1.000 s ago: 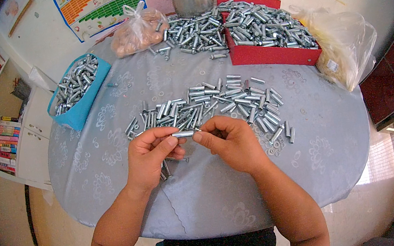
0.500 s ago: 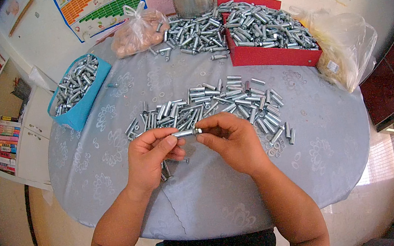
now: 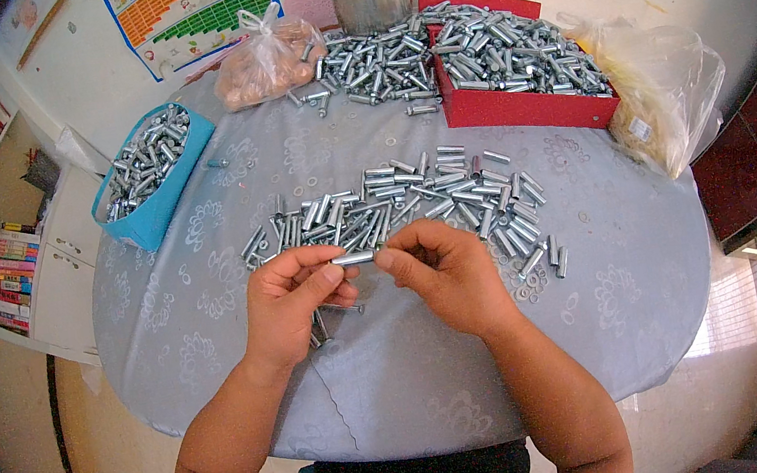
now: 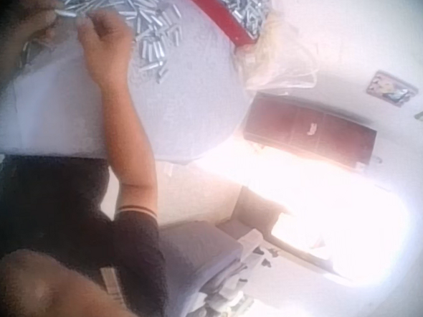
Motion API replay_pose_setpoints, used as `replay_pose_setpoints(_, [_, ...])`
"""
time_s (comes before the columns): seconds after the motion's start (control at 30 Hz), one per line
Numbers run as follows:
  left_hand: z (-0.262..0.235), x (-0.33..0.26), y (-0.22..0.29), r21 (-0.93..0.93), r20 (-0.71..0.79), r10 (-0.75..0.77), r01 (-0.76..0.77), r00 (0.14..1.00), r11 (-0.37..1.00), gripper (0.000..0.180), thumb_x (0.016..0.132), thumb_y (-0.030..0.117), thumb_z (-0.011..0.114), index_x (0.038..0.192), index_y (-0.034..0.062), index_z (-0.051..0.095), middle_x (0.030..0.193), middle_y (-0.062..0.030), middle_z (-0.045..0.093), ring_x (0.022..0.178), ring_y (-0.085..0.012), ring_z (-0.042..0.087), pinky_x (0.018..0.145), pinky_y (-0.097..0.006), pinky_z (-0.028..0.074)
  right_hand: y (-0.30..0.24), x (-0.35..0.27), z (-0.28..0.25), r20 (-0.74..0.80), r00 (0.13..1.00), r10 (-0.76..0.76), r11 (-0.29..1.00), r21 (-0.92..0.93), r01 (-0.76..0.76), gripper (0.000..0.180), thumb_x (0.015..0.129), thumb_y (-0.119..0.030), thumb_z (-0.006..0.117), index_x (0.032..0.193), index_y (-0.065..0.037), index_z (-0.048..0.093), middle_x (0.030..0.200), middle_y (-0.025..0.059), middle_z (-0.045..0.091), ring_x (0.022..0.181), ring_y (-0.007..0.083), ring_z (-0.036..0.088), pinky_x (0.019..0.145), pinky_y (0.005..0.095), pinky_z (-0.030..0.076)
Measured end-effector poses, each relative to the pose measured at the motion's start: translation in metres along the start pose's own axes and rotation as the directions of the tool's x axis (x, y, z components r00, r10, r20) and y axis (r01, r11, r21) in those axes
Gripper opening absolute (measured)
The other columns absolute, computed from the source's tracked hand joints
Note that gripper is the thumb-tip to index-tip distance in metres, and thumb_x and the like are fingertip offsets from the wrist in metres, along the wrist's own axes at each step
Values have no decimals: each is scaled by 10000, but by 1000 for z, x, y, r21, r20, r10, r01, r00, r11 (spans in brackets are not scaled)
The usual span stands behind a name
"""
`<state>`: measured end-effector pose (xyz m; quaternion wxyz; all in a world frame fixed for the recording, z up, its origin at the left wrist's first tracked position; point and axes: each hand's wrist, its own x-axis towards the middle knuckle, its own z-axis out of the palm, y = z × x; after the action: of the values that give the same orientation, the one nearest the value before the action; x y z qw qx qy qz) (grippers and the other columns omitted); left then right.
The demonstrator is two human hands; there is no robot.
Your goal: The person sits at a table and repeatedly picks up metal bolts and washers, screwing the washers onto the bolts by hand. The person handles the fasteners one at a time, placing the assembled units back onto the table among a large pile of loose parts.
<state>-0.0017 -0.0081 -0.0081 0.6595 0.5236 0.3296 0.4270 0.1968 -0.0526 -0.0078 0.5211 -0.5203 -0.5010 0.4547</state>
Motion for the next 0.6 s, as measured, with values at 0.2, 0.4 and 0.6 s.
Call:
replay_pose_setpoints(0.2, [1, -2, 1, 8, 62, 5, -5, 998, 1000, 214, 925, 48, 600, 1121, -35, 624, 966, -147, 697, 800, -174, 689, 709, -286, 587, -8, -2, -2, -6, 989, 144, 989, -44, -145, 267, 935, -237, 645, 809, -2, 635, 651, 1, 562, 608, 57, 492, 561, 213, 410])
replay_pose_setpoints(0.4, [1, 1, -2, -10, -15, -22, 22, 1000, 1000, 197, 922, 53, 598, 1098, -26, 636, 952, -129, 701, 769, -161, 684, 689, -290, 591, 0, 0, 7, -112, 987, -117, 993, 22, 120, 257, 958, -240, 606, 870, -1, 633, 711, -3, 574, 634, 55, 506, 567, 220, 415])
replay_pose_setpoints(0.6, [2, 0, 1, -16, -8, -22, 22, 1000, 1000, 196, 919, 50, 601, 1099, -15, 640, 946, -119, 701, 760, -154, 680, 687, -288, 591, 0, 0, -7, 42, 995, 88, 995, -58, -85, 168, 933, -164, 636, 998, -11, 609, 818, -9, 588, 686, 51, 512, 596, 216, 418])
